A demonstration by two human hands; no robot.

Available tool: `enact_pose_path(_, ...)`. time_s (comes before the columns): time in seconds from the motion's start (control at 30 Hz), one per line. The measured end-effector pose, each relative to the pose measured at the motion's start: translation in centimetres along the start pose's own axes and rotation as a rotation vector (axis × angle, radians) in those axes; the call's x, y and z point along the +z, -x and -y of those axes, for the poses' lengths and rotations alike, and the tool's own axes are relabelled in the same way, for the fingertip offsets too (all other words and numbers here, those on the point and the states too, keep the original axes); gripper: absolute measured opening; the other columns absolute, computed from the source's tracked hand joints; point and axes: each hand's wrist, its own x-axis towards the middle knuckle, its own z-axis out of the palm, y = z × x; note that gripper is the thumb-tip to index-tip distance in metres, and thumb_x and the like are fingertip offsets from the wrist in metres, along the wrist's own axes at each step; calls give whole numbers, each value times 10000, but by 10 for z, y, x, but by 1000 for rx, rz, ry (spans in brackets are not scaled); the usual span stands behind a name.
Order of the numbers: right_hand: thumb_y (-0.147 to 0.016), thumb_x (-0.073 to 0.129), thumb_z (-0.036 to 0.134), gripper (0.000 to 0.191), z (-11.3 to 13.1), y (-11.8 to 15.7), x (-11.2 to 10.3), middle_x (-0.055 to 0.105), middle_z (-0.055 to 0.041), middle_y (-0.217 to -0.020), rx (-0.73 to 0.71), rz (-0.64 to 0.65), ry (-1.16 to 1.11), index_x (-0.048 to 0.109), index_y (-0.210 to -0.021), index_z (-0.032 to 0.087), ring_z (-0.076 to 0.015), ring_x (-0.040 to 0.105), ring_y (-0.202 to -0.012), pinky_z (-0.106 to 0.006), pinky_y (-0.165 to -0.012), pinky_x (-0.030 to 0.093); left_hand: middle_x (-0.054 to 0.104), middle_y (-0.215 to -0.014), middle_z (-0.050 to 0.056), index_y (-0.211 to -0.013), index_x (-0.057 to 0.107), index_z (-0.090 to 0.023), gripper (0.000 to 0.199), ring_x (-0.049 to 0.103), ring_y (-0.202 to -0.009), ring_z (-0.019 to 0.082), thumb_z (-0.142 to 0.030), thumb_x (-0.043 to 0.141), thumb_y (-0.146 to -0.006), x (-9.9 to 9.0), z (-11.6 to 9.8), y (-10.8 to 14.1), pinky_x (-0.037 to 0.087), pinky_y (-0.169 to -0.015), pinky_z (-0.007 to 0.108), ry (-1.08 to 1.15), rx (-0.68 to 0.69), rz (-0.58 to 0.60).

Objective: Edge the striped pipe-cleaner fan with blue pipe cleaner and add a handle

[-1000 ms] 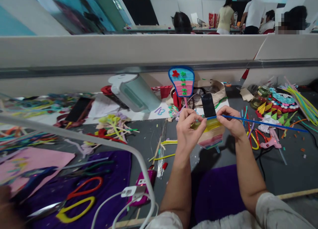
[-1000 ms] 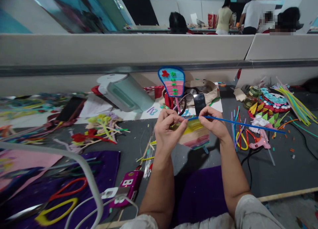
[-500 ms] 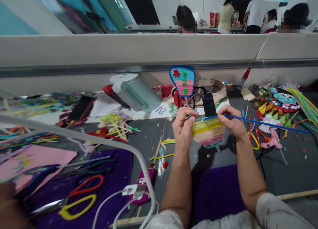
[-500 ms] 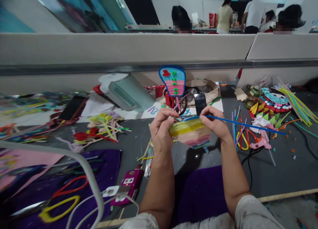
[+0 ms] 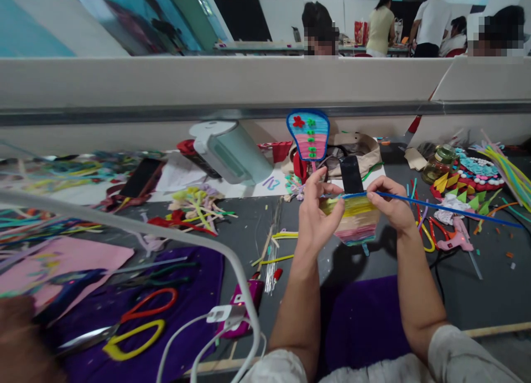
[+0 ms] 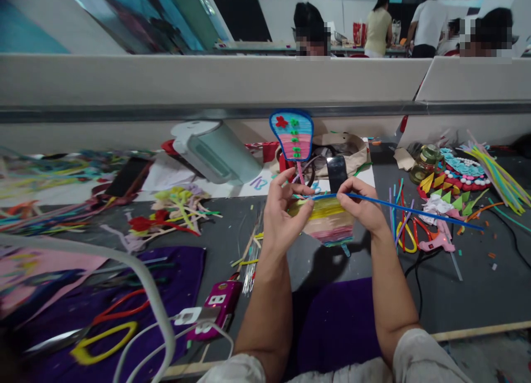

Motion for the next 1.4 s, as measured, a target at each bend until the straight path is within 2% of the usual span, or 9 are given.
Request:
enact_pose_path(0.27,-811,701,347,151,2,0,0,586,17,-709,-5,5,10,633,-763,221,-131,502,-648,-256,-578,399,610,-778,-38,-1453,396,-232,679,606,-715,137,-166,623,-816,2,6,1,454,-668,286,44,-37,12)
enact_pose_path(0.67,-802,698,314,128,4,0,1,574,21,-697,-3,-2,4,627,-750,220,-130,488,-636,-258,-567,386,582,-738,-59,-1423,391,-231,668,566,-663,112,-145,605,-796,7,3,0,425,-642,255,189,-140,-10)
enact_pose_path(0.83,-801,699,319,130,4,0,0,576,22,-695,-1,0,3,631,-755,219,-129,487,-634,-258,-566,381,588,-753,-47,-1429,395,-235,660,582,-677,122,-155,605,-809,7,7,0,455,-669,269,181,-134,6)
enact_pose_path(0.97,-807,701,316,126,1,0,-1,585,21,-712,0,-3,-3,635,-767,216,-129,497,-650,-257,-581,390,617,-909,6,-1438,398,-238,644,616,-827,148,-206,613,-831,5,6,0,498,-710,272,118,-55,-10)
enact_pose_path(1.07,-808,705,306,123,-2,0,-2,593,21,-724,-4,-6,-8,635,-763,214,-129,508,-663,-256,-596,394,594,-1030,35,-1402,445,-235,617,597,-928,173,-233,648,-820,2,2,-1,530,-768,303,0,99,-56)
enact_pose_path(1.17,-810,712,305,125,-5,0,-4,592,22,-727,-4,-15,-12,639,-766,213,-130,505,-666,-259,-605,389,590,-1008,36,-1156,595,-216,356,578,-910,179,-235,700,-816,-3,1,-3,528,-791,327,-179,284,-70)
enact_pose_path(1.27,-816,711,297,120,-8,0,-6,583,25,-723,-5,-22,-12,640,-768,213,-126,494,-659,-261,-607,375,587,-941,21,-918,641,-206,99,581,-836,151,-207,711,-847,-7,3,-4,514,-732,287,-259,372,-60)
enact_pose_path(1.4,-821,705,296,121,-7,0,-7,582,24,-723,-10,-20,-3,638,-764,212,-127,494,-660,-265,-609,369,592,-916,11,-900,684,-210,71,590,-794,123,-151,703,-866,-10,10,-5,501,-684,251,-226,428,-20)
